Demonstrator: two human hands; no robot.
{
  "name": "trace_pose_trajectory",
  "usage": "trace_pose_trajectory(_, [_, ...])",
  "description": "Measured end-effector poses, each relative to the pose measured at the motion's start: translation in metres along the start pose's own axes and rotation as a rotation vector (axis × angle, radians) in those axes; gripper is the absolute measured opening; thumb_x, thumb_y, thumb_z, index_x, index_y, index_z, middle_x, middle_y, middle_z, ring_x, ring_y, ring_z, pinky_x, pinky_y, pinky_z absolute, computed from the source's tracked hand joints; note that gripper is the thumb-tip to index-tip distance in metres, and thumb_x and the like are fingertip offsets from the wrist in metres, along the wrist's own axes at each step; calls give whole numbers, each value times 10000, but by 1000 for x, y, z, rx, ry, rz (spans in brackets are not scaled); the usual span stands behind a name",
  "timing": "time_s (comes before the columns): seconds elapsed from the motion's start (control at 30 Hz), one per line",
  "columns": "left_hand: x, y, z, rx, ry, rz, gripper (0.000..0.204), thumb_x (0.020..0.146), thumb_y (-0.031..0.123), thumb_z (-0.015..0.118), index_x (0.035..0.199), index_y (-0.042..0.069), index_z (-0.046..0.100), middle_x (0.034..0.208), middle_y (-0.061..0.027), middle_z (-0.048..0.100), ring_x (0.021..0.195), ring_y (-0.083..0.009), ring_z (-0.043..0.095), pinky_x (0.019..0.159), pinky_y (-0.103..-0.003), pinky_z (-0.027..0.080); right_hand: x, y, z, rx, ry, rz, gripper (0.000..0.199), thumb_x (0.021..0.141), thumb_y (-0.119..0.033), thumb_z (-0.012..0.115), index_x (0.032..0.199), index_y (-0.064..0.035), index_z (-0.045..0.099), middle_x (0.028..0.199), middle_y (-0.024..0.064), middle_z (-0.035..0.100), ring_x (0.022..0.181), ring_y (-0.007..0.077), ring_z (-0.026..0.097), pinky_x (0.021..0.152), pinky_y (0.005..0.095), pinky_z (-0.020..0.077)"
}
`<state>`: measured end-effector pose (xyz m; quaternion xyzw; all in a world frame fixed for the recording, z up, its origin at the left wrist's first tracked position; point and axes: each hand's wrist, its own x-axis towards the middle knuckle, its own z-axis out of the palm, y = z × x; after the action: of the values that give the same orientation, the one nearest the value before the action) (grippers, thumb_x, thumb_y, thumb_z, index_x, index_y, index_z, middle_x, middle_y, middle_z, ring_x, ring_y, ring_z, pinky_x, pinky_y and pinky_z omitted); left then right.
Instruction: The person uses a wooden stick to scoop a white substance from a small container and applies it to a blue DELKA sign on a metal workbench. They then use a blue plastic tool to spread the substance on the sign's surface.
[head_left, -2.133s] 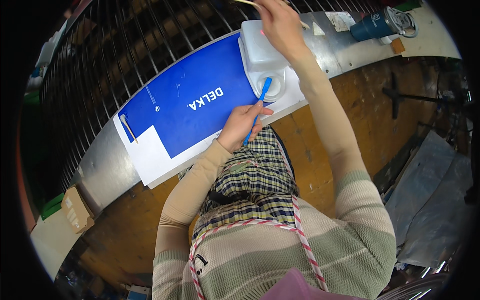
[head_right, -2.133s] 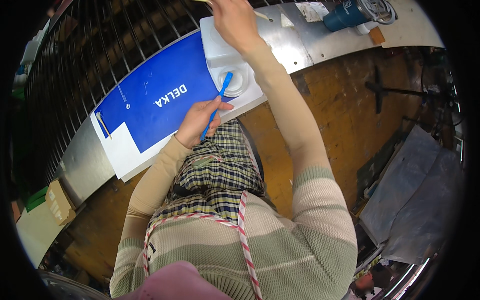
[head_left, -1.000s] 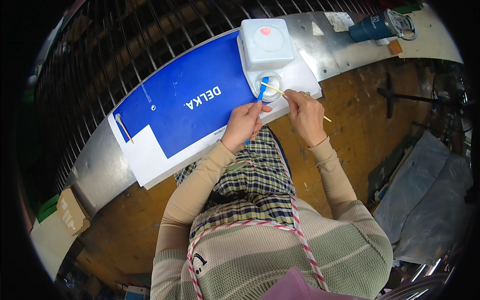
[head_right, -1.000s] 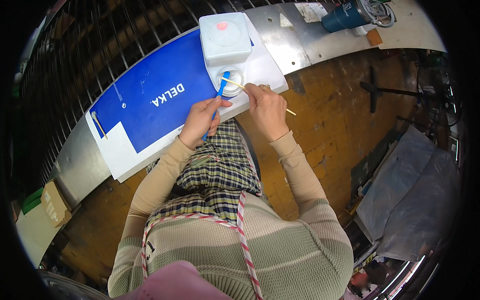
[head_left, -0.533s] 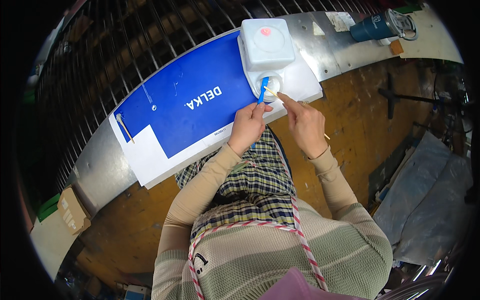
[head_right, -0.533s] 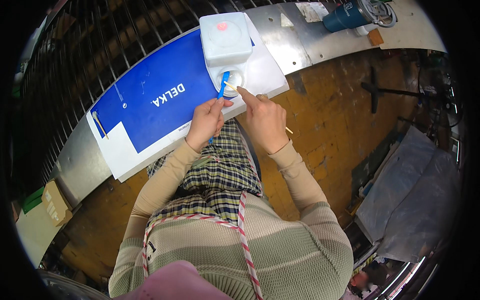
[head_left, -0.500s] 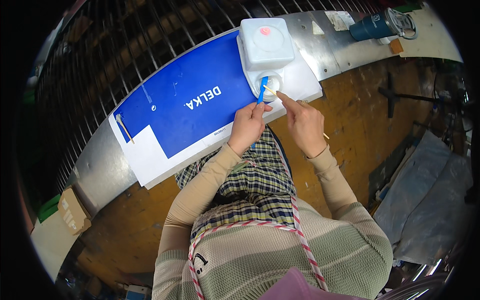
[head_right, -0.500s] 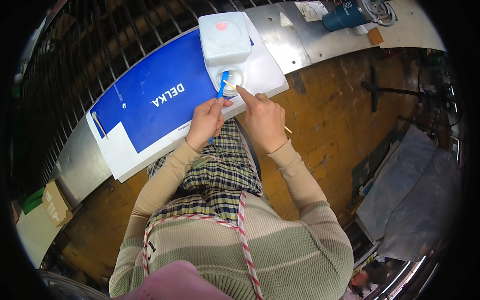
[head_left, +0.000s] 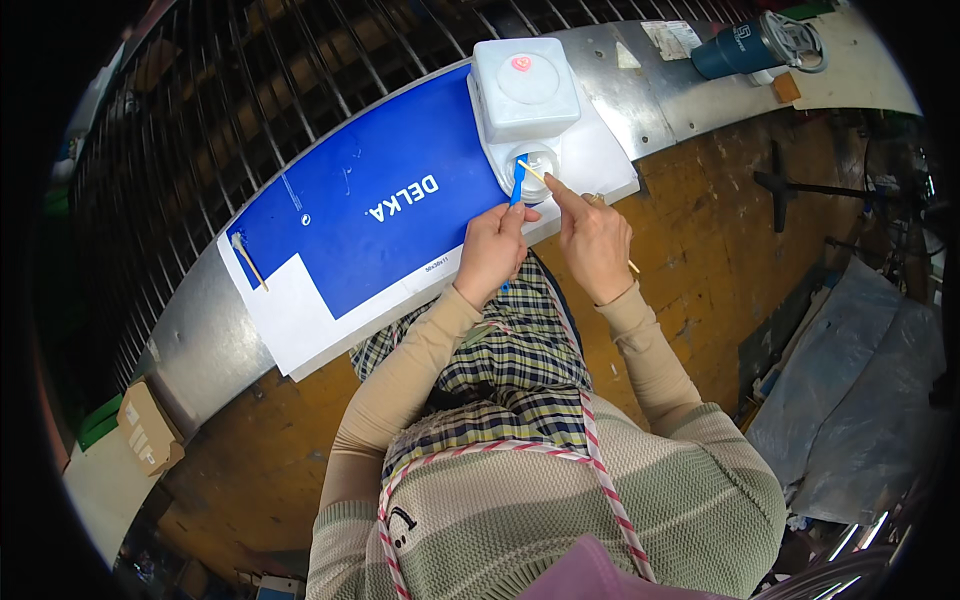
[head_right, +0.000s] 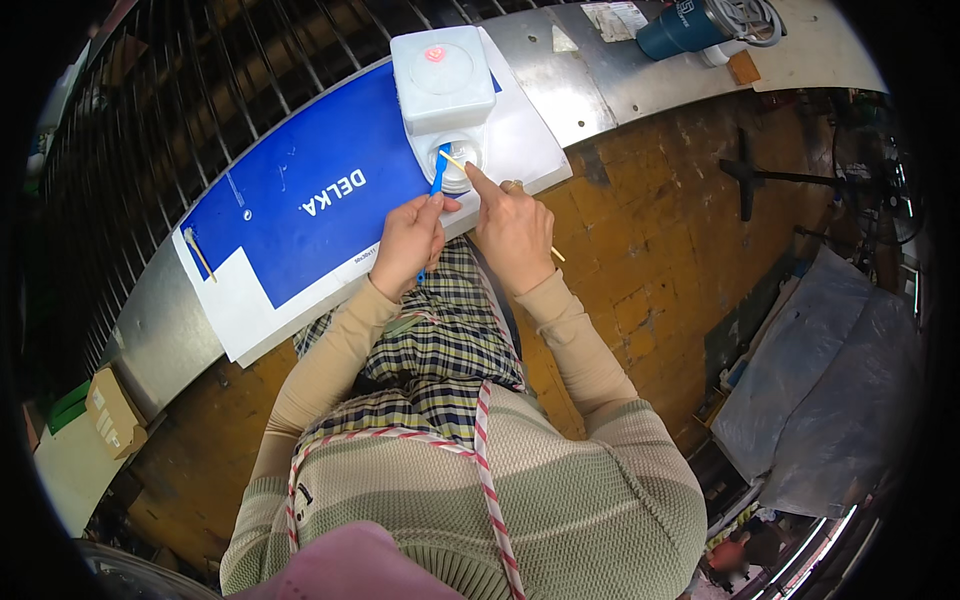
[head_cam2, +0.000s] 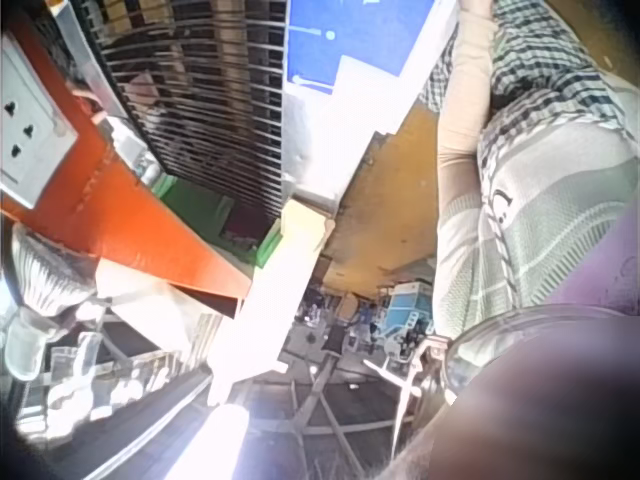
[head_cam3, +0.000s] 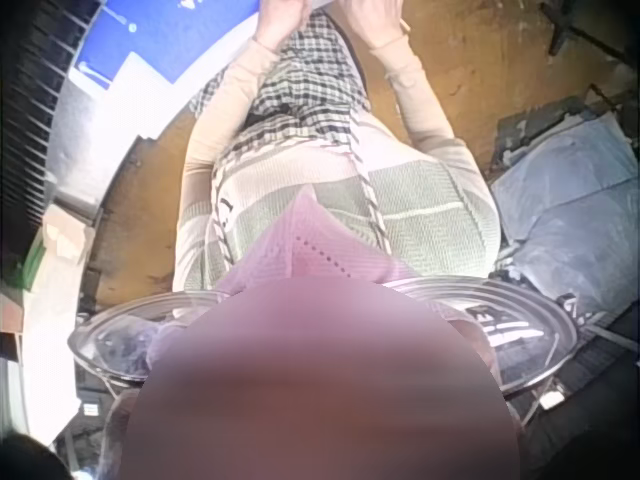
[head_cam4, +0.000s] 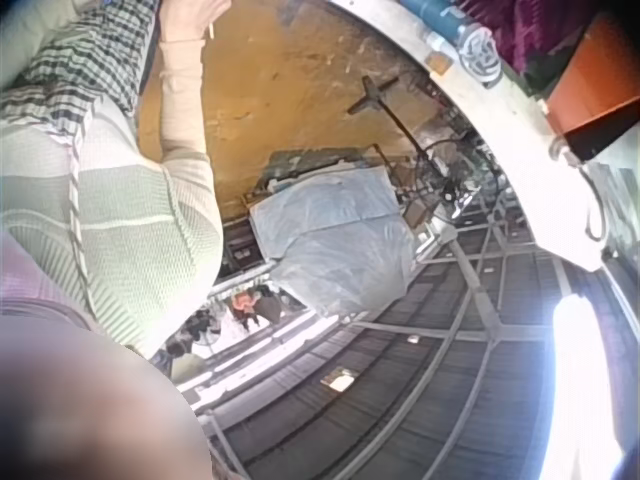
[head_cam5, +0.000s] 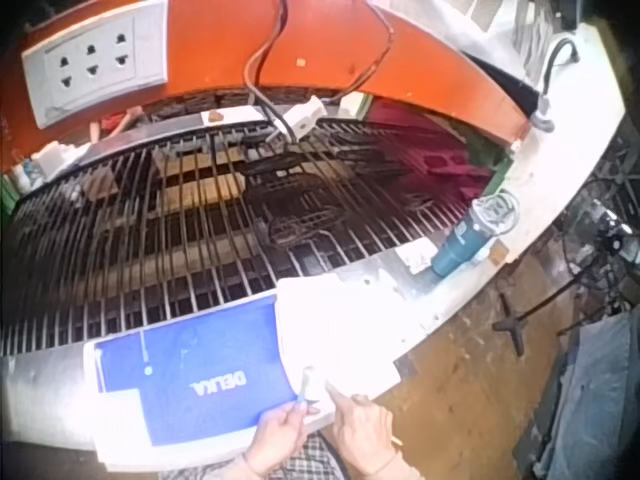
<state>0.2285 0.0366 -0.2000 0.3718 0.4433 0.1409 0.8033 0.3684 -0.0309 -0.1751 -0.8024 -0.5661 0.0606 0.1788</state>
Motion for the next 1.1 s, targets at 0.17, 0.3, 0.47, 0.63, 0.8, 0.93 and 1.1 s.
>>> trace_pose_trajectory(0.17, [-3, 2, -2, -78, -36, -51, 369, 1084, 309, 445, 1154, -2, 630, 519, 36, 384, 392, -55, 303, 375, -244, 273, 2, 3, 0, 190, 145, -33, 385, 870, -31, 646, 1224, -170, 707, 715, 145, 645, 606, 332, 636, 538, 431, 485])
trace_pose_trajectory(0.3, [-4, 2, 1, -89, -21, -51, 358, 1082, 293, 444, 1177, 1, 629, 522, 38, 389, 396, -50, 305, 376, -242, 271, -1, 5, -16, 94, -54, 2, 361, 864, -47, 644, 1200, -161, 713, 722, 148, 658, 623, 341, 655, 549, 440, 505])
trace_pose_trajectory(0.47, [-3, -3, 5, 1, 23, 35, 335, 1078, 265, 451, 1174, -1, 629, 520, 31, 412, 395, -51, 319, 375, -245, 270, 3, -3, -19, -27, -43, -21, 354, 850, -57, 638, 1184, -147, 716, 733, 151, 656, 618, 342, 657, 546, 446, 510])
trace_pose_trajectory(0.63, [1, -7, 4, 149, 58, 105, 318, 1074, 256, 466, 1159, -5, 627, 511, 21, 429, 390, -56, 335, 373, -250, 270, 4, -5, -13, -67, -23, -23, 361, 834, -51, 640, 1173, -144, 718, 742, 152, 648, 608, 343, 654, 536, 446, 511])
trace_pose_trajectory(0.8, [-2, -2, 2, 40, 5, 20, 328, 1077, 273, 463, 1155, -1, 626, 506, 27, 406, 390, -57, 323, 373, -252, 272, 2, -3, 4, -9, 10, -31, 352, 873, -24, 647, 1194, -144, 726, 724, 141, 649, 604, 330, 630, 539, 416, 482])
trace_pose_trajectory(0.93, [-7, 2, 2, -66, -12, -33, 331, 1078, 280, 461, 1166, 6, 623, 505, 34, 394, 392, -53, 316, 374, -249, 275, 2, 6, 10, 188, 155, -69, 322, 883, -8, 657, 1182, -112, 720, 708, 133, 629, 590, 310, 608, 547, 399, 473])
trace_pose_trajectory(1.1, [-5, 0, 4, -50, 0, -11, 322, 1075, 274, 468, 1163, 7, 623, 508, 34, 402, 393, -53, 321, 374, -243, 277, 1, 17, -2, 188, 187, -66, 224, 895, -14, 671, 1109, -63, 717, 749, 125, 621, 585, 264, 591, 555, 370, 472])
